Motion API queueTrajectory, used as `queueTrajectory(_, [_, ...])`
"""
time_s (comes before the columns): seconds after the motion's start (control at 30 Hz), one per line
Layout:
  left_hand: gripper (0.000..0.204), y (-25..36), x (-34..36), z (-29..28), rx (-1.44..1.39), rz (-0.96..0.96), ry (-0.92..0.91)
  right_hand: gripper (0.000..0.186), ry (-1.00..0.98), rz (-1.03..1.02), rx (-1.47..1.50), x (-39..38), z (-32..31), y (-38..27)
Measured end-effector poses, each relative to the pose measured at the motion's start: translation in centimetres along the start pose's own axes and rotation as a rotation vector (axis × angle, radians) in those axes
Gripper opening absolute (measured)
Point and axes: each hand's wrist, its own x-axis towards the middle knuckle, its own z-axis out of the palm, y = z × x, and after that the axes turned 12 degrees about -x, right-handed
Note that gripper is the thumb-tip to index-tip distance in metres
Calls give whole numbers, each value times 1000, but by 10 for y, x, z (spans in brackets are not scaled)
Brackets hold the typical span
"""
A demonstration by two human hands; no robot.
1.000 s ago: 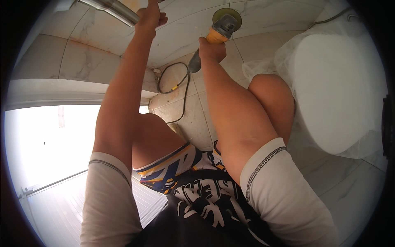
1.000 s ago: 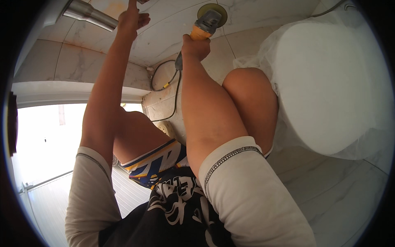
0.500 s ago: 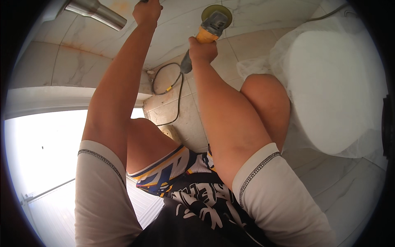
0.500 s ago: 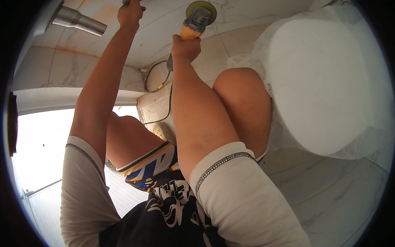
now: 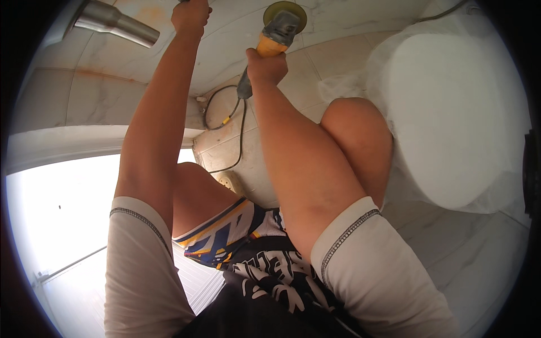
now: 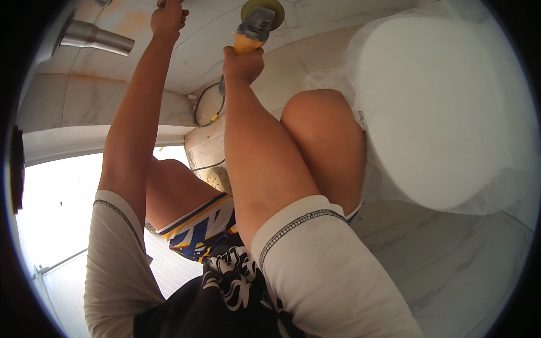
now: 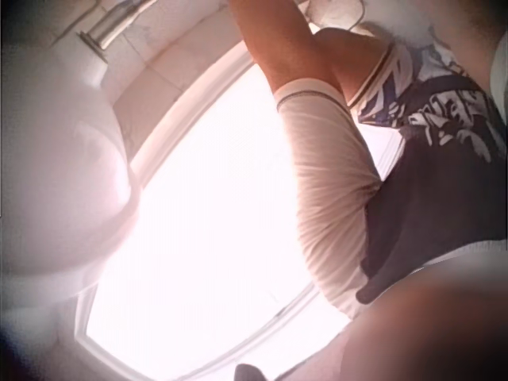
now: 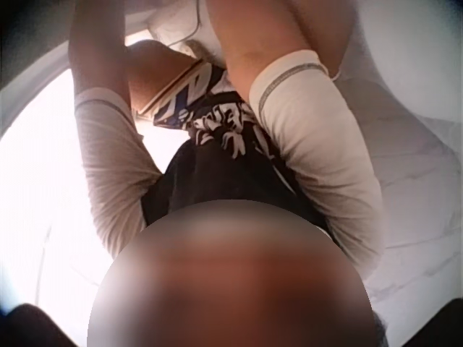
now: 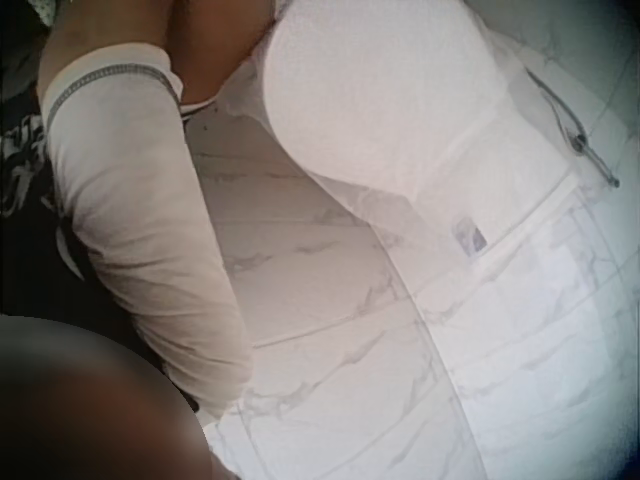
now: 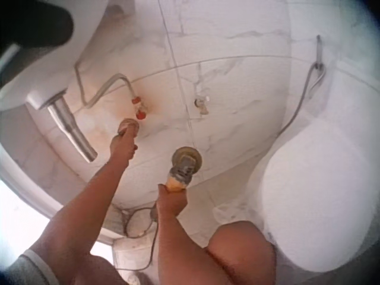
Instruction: The person sits on the bathroom floor and uses an angle grinder to grind the wall tiles near the sink plumbing. They hold the tool with both hands and move it along the grout lines and tile surface around the pipes.
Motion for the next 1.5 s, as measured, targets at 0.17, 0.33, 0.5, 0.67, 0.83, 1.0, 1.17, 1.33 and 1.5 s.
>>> queueTrajectory(0.17, [66,34,-17,-17,68,59,-116,57,-36,-41,34,2,7,4])
queueTrajectory(0.33, [62,34,0,-20,180,-25,-87,55,24,-99,34,5,12,10])
queueTrajectory(0.5, [57,12,11,-31,-88,59,-203,56,6,-77,3,6,8,7])
queueTrajectory(0.67, [48,-5,7,-31,-257,114,-163,57,-32,-65,-35,6,5,3])
queueTrajectory(0.83, [40,-19,8,-28,-482,146,-220,56,-42,-77,-26,4,5,2])
queueTrajectory(1.0, [42,-40,11,-27,-619,218,-287,56,-32,-81,10,2,6,-1])
queueTrajectory(1.17, [39,-51,14,-34,-499,297,-386,54,-18,-118,78,1,6,1])
queueTrajectory(1.33, [38,-58,24,-51,-232,482,-483,52,-62,-117,117,-6,4,6])
queueTrajectory(1.5, [49,-68,33,-54,-218,674,-499,52,-66,-185,57,-10,5,3])
